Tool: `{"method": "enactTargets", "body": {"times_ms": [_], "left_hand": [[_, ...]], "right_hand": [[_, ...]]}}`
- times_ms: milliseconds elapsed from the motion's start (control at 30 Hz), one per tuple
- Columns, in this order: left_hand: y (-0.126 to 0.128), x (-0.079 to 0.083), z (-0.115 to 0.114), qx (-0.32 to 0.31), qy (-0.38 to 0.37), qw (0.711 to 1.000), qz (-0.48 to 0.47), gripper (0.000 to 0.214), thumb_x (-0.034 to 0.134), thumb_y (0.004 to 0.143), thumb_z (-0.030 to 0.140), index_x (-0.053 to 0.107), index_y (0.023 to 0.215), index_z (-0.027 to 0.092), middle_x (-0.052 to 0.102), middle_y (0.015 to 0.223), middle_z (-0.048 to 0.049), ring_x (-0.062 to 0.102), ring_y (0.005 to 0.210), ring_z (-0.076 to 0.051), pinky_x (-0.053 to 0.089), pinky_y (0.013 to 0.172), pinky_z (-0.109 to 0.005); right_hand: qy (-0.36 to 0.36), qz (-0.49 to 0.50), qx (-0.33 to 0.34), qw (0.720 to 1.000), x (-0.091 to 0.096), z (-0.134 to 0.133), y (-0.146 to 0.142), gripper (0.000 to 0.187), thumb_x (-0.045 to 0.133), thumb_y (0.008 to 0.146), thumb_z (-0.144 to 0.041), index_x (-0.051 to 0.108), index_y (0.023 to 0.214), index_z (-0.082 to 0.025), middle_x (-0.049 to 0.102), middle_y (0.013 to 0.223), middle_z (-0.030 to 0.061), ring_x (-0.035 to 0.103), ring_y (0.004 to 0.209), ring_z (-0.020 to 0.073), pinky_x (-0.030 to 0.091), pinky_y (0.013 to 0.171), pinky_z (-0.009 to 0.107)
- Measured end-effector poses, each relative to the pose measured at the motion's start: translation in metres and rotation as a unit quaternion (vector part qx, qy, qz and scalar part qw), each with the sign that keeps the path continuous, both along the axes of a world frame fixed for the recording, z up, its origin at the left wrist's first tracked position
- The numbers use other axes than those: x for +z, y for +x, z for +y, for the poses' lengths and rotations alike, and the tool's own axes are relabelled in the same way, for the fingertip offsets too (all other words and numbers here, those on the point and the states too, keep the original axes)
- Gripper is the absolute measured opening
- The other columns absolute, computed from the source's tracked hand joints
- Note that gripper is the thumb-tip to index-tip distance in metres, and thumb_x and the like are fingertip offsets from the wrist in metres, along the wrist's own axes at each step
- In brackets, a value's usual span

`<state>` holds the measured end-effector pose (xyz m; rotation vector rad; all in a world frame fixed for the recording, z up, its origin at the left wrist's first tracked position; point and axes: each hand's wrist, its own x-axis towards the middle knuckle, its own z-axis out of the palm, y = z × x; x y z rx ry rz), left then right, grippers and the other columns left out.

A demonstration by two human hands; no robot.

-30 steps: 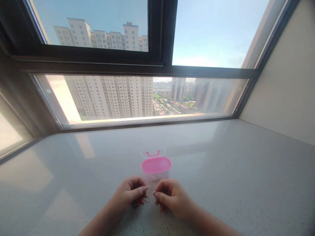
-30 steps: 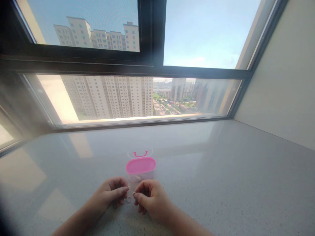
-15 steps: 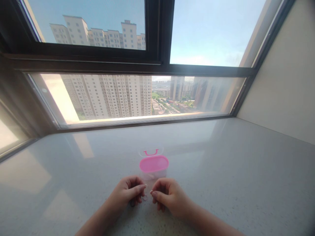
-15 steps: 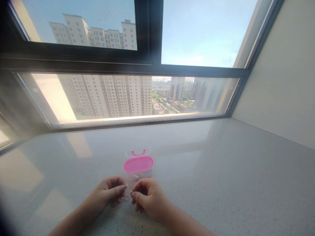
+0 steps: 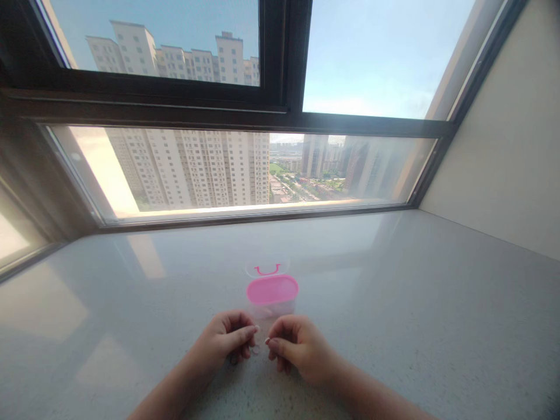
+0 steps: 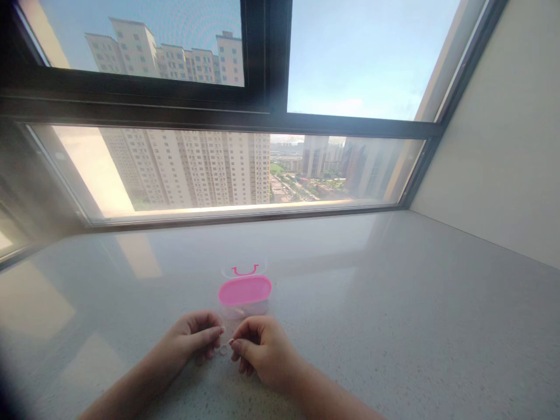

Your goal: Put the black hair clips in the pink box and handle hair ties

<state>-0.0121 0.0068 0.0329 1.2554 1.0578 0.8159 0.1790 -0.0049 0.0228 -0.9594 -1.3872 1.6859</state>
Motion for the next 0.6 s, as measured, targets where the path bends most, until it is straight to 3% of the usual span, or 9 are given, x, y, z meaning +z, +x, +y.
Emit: {"method": "enactTargets", "body": {"times_ms": [600], "left_hand": [[-0.0025, -0.0051, 0.0005, -0.004, -0.011, 1.000, -0.029, 0.024, 0.069, 0.070, 0.034, 0.061, 0.069, 0.012, 0.063, 0.057, -0.0015, 0.054, 0.044, -0.010, 0.036, 0.041, -0.018]], "right_hand": [[0.008, -0.014, 0.010, 1.000, 0.0006, 0.0004, 0.0008, 0.031, 0.066, 0.069, -0.042, 0.056, 0.076, -0.013, 0.060, 0.061, 0.0009, 0.050, 0.043, 0.0088, 0.039, 0.042, 0.021]]}}
